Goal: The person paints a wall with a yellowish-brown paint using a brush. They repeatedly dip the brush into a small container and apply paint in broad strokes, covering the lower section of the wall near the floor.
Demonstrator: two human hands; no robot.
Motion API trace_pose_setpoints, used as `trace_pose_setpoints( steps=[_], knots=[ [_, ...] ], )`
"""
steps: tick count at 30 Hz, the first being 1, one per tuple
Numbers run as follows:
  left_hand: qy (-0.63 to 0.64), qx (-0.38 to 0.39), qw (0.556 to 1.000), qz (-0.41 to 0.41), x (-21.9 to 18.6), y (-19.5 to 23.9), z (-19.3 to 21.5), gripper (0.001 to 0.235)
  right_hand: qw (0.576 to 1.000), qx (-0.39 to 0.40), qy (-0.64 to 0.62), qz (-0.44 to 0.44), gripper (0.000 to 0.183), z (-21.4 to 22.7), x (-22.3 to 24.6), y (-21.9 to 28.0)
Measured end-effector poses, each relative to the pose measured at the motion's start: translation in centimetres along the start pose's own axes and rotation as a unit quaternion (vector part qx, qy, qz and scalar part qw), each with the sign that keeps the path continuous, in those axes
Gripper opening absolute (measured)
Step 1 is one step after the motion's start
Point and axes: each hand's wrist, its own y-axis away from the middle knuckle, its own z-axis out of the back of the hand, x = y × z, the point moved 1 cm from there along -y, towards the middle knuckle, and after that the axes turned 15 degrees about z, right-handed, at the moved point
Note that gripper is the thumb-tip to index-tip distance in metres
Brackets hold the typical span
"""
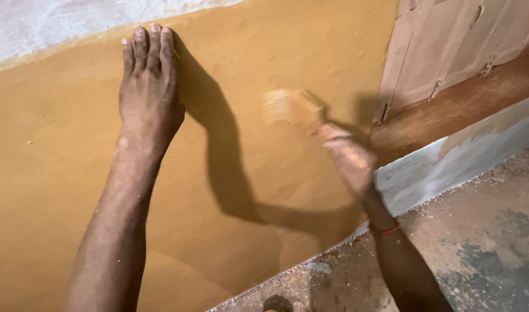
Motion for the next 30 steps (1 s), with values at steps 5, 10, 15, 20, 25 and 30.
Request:
trace_pose_setpoints(
  steps=[5, 10, 15, 20, 25, 30],
  knots=[
    [0.057, 0.001, 0.998, -0.01, 0.3, 0.2, 0.4, 0.084, 0.93, -0.116, 0.347, 0.042, 0.015, 8.9, -0.9, -0.5],
    [0.046, -0.004, 0.999, -0.006, 0.1, 0.2, 0.2, 0.084, 0.911, -0.118, 0.39, 0.064, 0.015, 9.9, -1.5, -1.6],
    [0.032, -0.008, 0.999, -0.005, 0.3, 0.2, -0.1, 0.084, 0.97, -0.023, 0.239, 0.035, 0.019, 3.7, -2.1, -1.0],
    [0.04, -0.008, 0.999, -0.005, 0.1, 0.3, 0.0, 0.084, 0.984, 0.142, 0.106, 0.03, 0.018, -2.3, 1.0, 3.2],
    [0.035, 0.015, 0.999, 0.003, 0.2, 0.3, 0.3, 0.088, 0.981, 0.186, 0.032, 0.036, 0.02, -3.4, 0.9, 3.8],
    [0.013, 0.003, 1.0, -0.005, 0.0, 0.4, 0.5, 0.09, 0.95, 0.013, 0.297, 0.101, 0.018, 4.0, -1.4, 2.2]
  ],
)
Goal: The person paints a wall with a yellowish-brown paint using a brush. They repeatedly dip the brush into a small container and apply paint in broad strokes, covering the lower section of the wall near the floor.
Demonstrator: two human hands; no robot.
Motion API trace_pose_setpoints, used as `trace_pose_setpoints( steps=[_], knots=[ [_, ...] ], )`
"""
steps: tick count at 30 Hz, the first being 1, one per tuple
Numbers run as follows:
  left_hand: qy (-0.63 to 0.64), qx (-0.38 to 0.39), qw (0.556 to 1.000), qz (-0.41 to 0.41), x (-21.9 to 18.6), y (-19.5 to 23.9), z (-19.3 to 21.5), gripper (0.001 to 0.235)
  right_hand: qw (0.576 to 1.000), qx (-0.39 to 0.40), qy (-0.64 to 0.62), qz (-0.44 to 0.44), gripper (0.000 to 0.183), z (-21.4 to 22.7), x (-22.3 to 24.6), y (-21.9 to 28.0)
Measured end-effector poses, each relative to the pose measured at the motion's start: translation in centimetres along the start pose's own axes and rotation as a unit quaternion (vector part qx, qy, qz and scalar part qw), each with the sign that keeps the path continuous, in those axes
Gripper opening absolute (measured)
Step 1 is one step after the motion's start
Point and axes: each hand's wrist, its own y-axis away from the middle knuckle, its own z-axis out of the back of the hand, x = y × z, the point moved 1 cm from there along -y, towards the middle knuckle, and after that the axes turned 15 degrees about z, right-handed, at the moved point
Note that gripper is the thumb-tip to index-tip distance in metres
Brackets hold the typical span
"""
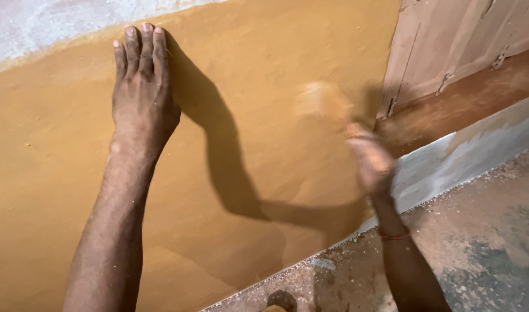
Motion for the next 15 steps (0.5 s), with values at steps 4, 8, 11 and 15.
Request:
trace_pose_setpoints(
  steps=[4, 8, 11, 15],
  knots=[
    [0.043, 0.012, 0.999, 0.006, -0.1, 0.0, 0.1, 0.091, 0.969, -0.163, 0.048, -0.18, 0.014, 5.3, -3.8, 0.2],
    [0.057, 0.007, 0.998, -0.001, 0.0, 0.1, 0.3, 0.087, 0.981, -0.117, 0.13, -0.087, 0.018, 5.8, -5.0, -0.8],
    [0.063, 0.01, 0.998, 0.002, -0.2, 0.1, 0.2, 0.088, 0.987, -0.124, -0.001, -0.101, 0.024, 2.5, -4.1, -1.2],
    [0.074, 0.015, 0.997, 0.006, -0.1, 0.1, 0.3, 0.087, 0.993, 0.072, -0.098, 0.003, 0.019, -1.9, 1.3, 1.0]
  ],
)
